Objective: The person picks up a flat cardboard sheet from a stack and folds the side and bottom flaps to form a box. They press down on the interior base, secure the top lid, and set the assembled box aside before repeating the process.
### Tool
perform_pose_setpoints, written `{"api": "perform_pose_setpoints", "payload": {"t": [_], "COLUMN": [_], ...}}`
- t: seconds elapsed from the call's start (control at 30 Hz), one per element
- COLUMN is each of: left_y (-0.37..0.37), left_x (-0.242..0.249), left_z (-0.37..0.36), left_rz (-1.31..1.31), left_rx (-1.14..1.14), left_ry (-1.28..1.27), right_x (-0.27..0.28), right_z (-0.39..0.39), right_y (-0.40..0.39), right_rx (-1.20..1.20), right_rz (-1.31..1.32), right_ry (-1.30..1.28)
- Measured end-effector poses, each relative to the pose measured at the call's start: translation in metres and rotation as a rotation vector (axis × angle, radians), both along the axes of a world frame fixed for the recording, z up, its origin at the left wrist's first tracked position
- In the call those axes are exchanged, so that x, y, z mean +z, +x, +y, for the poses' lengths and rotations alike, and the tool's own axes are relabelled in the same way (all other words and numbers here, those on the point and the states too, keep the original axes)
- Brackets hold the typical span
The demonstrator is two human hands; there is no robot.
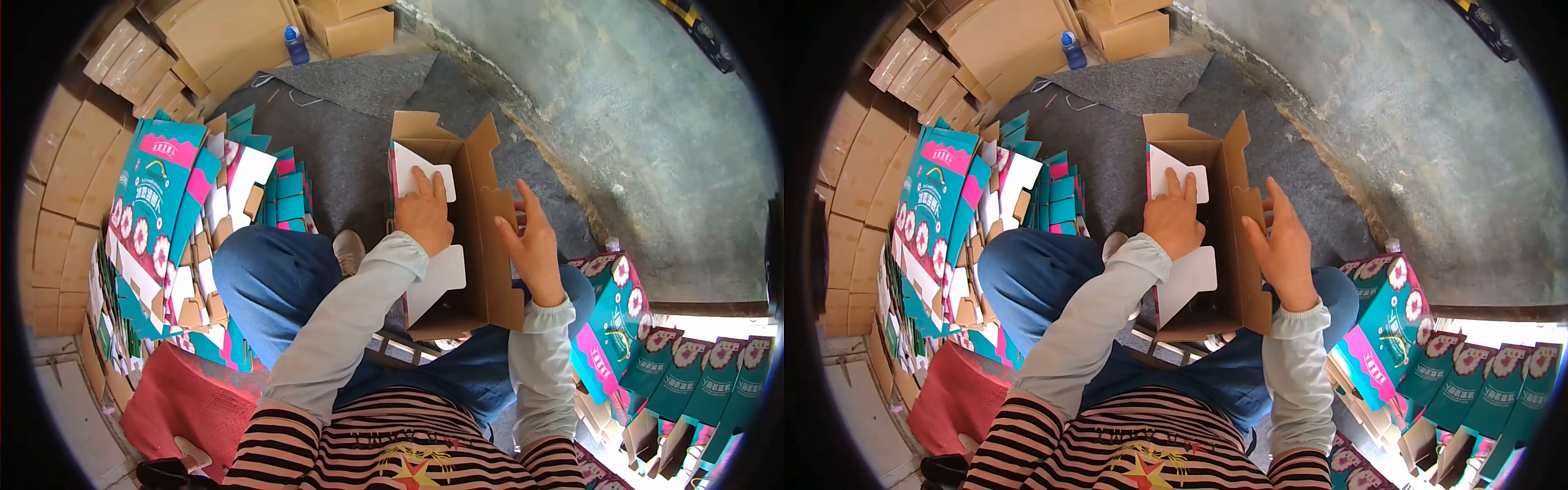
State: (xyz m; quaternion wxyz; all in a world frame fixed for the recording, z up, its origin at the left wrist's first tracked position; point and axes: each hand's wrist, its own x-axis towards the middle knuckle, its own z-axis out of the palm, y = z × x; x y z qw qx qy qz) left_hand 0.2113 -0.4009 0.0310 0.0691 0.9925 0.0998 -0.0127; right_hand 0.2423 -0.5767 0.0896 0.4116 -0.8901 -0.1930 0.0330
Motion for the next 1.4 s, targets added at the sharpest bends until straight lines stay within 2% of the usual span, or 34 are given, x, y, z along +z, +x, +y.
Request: {"api": "perform_pose_setpoints", "payload": {"t": [0.1,0.17,0.23,0.27,0.33,0.43,0.57,0.7,0.8,0.9,1.0,1.03,1.13,1.23,1.33,1.37,1.4], "left_y": [-0.002,-0.002,-0.002,-0.003,-0.004,-0.008,-0.011,-0.012,0.001,0.032,0.059,0.060,0.049,0.018,-0.004,-0.005,-0.008], "left_x": [0.001,-0.001,-0.004,-0.007,-0.011,-0.018,-0.025,-0.010,0.007,0.032,0.021,0.023,0.017,-0.002,-0.015,-0.016,-0.017], "left_z": [0.002,0.003,0.003,0.004,0.005,0.010,0.022,0.038,0.056,0.081,0.099,0.102,0.091,0.073,0.063,0.064,0.063], "left_rz": [0.031,0.022,0.003,-0.010,-0.049,-0.140,-0.216,-0.185,-0.634,-0.845,-0.757,-0.473,-0.355,-0.281,-0.493,-0.353,-0.348], "left_rx": [-0.007,-0.002,-0.011,-0.022,-0.039,-0.064,-0.092,-0.096,0.025,0.112,0.032,0.001,-0.029,-0.160,-0.151,-0.133,-0.109], "left_ry": [-0.018,-0.023,-0.023,-0.018,-0.022,-0.062,-0.182,-0.450,-0.203,-0.064,-0.106,-0.222,-0.322,-0.318,-0.206,-0.307,-0.318], "right_x": [0.030,0.053,0.070,0.070,0.050,0.018,-0.010,-0.027,-0.035,-0.039,-0.041,-0.042,-0.043,-0.038,-0.037,-0.036,-0.036], "right_z": [-0.002,-0.009,-0.015,-0.016,-0.016,-0.010,0.006,0.011,0.009,0.006,0.007,0.007,0.006,0.008,0.010,0.012,0.013], "right_y": [-0.021,-0.045,-0.069,-0.081,-0.095,-0.102,-0.111,-0.116,-0.118,-0.119,-0.119,-0.118,-0.115,-0.114,-0.115,-0.115,-0.115], "right_rx": [0.103,0.381,0.752,0.824,0.863,0.651,0.342,0.251,0.275,0.297,0.308,0.310,0.306,0.300,0.299,0.300,0.301], "right_rz": [-0.368,-0.494,-0.171,-0.058,-0.069,-0.098,-0.171,-0.144,-0.184,-0.247,-0.239,-0.238,-0.234,-0.223,-0.212,-0.221,-0.231], "right_ry": [-0.102,-0.126,-0.182,-0.157,-0.259,-0.448,-0.389,-0.381,-0.420,-0.425,-0.447,-0.448,-0.447,-0.441,-0.442,-0.438,-0.434]}}
